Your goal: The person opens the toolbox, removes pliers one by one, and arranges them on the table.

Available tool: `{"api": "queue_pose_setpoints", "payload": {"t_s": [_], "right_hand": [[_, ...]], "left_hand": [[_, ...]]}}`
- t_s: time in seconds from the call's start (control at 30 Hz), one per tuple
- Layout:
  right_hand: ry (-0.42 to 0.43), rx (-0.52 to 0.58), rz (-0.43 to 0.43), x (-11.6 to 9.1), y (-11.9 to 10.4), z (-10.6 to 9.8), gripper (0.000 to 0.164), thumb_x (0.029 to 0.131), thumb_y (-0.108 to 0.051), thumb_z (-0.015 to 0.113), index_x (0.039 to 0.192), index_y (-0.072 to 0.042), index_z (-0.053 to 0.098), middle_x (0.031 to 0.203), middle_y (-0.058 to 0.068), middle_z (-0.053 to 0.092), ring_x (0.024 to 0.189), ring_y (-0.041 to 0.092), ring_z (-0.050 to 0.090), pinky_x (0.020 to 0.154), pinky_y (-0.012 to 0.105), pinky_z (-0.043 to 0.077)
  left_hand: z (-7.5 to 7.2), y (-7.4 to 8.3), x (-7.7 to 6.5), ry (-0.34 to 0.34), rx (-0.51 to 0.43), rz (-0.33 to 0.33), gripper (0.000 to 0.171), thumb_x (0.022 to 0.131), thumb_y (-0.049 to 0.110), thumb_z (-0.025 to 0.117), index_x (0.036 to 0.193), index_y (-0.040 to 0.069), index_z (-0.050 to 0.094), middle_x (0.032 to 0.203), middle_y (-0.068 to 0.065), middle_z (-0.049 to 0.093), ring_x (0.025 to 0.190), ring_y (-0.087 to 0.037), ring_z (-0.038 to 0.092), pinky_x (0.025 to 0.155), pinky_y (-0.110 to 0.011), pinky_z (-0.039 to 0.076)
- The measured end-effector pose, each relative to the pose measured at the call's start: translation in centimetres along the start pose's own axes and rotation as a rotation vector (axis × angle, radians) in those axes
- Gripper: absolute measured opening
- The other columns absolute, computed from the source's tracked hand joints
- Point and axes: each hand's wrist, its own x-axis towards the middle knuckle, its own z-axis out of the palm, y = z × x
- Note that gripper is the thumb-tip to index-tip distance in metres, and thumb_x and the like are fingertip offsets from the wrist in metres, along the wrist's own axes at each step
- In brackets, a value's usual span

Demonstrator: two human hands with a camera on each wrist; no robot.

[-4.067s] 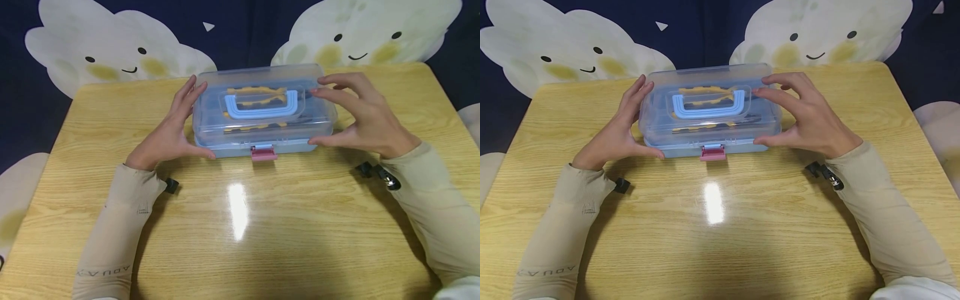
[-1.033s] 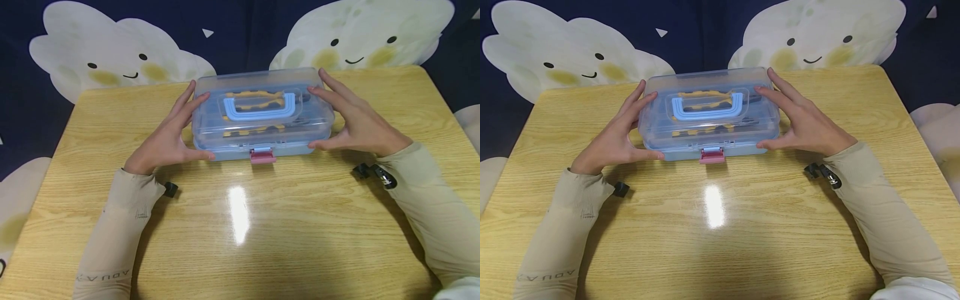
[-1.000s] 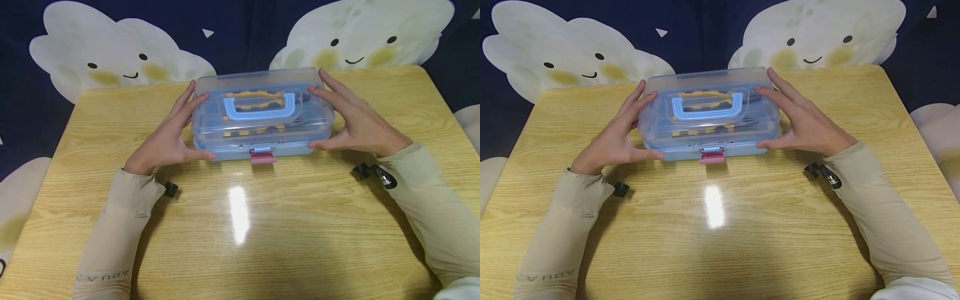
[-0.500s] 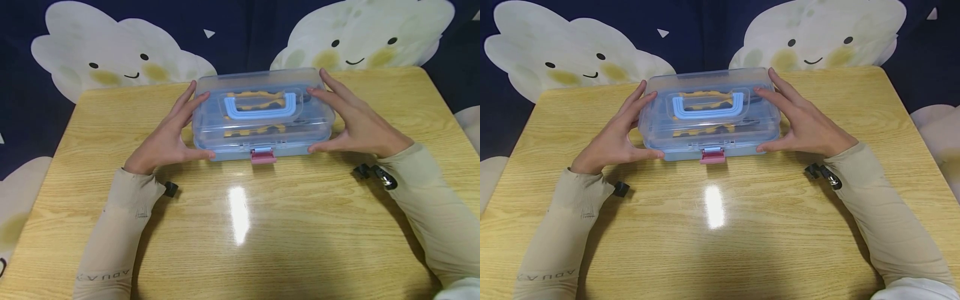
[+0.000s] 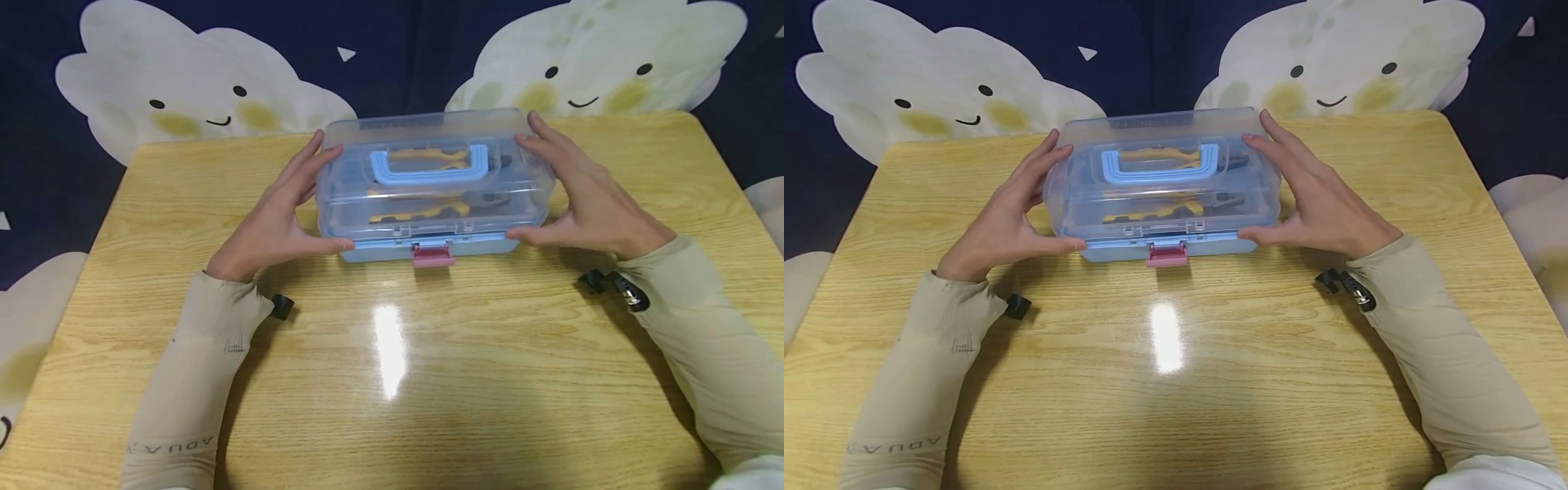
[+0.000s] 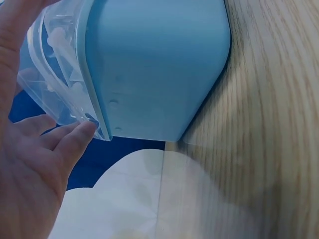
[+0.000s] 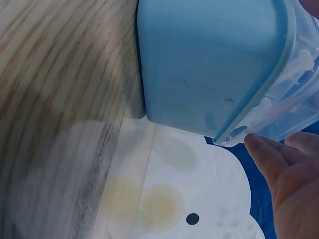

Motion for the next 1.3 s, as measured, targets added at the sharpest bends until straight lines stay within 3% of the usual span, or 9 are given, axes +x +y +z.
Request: {"api": "queue_pose_setpoints", "payload": {"t_s": [0.23,0.43,0.6,0.83,1.0,1.2,1.3], "right_hand": [[0.050,-0.026,-0.038,-0.04,0.00,0.06,0.117,0.050,-0.022,0.103,0.151,-0.013,0.045,0.173,0.010,0.024,0.158,0.036,0.030,0.108,0.072,0.044],[0.075,-0.042,-0.088,-0.09,0.19,0.14,0.110,0.060,-0.049,0.098,0.149,-0.009,0.047,0.171,0.013,0.028,0.156,0.040,0.034,0.111,0.071,0.042],[0.087,-0.055,-0.092,-0.21,0.23,0.21,0.108,0.063,-0.056,0.095,0.148,-0.009,0.048,0.171,0.012,0.030,0.154,0.041,0.037,0.112,0.069,0.042],[0.138,-0.098,-0.130,-0.40,0.06,0.53,0.111,0.070,-0.085,0.070,0.145,-0.006,0.052,0.167,0.015,0.036,0.148,0.045,0.045,0.112,0.062,0.046],[0.166,-0.121,-0.130,-0.44,-0.17,0.30,0.114,0.067,-0.090,0.066,0.142,-0.004,0.056,0.166,0.012,0.041,0.146,0.042,0.049,0.118,0.045,0.045],[0.148,-0.127,-0.130,-0.49,-0.33,-0.03,0.114,0.066,-0.090,0.068,0.142,-0.006,0.056,0.166,0.011,0.041,0.143,0.044,0.051,0.108,0.061,0.048],[0.134,-0.116,-0.115,-0.66,-0.36,-0.25,0.112,0.064,-0.087,0.073,0.143,-0.010,0.057,0.166,0.010,0.042,0.142,0.045,0.052,0.113,0.051,0.049]], "left_hand": [[0.01,0.17,-0.03,0.013,0.008,-0.006,0.116,0.066,0.022,0.100,0.160,0.035,0.033,0.175,0.014,0.004,0.157,-0.021,0.035,0.127,-0.040,0.037],[0.04,0.22,-0.16,0.020,0.032,0.003,0.115,0.067,0.024,0.100,0.160,0.034,0.034,0.175,0.010,0.007,0.156,-0.023,0.037,0.126,-0.042,0.039],[0.04,0.12,-0.22,0.022,0.061,0.028,0.114,0.067,0.026,0.100,0.161,0.033,0.034,0.175,0.009,0.009,0.153,-0.026,0.041,0.124,-0.044,0.041],[0.10,0.23,-0.44,0.030,0.063,0.050,0.112,0.067,0.024,0.100,0.159,0.032,0.038,0.175,0.007,0.013,0.149,-0.029,0.048,0.122,-0.045,0.044],[-0.02,0.51,-0.59,0.042,0.090,0.057,0.109,0.066,0.026,0.100,0.158,0.032,0.041,0.174,0.007,0.016,0.146,-0.030,0.052,0.118,-0.045,0.048],[-0.21,0.66,-0.68,0.038,0.122,0.062,0.110,0.065,0.029,0.101,0.158,0.030,0.041,0.173,0.006,0.018,0.144,-0.032,0.054,0.115,-0.046,0.050],[-0.30,0.81,-0.78,0.035,0.129,0.063,0.110,0.065,0.030,0.101,0.158,0.031,0.041,0.173,0.005,0.020,0.144,-0.032,0.054,0.114,-0.046,0.051]]}}
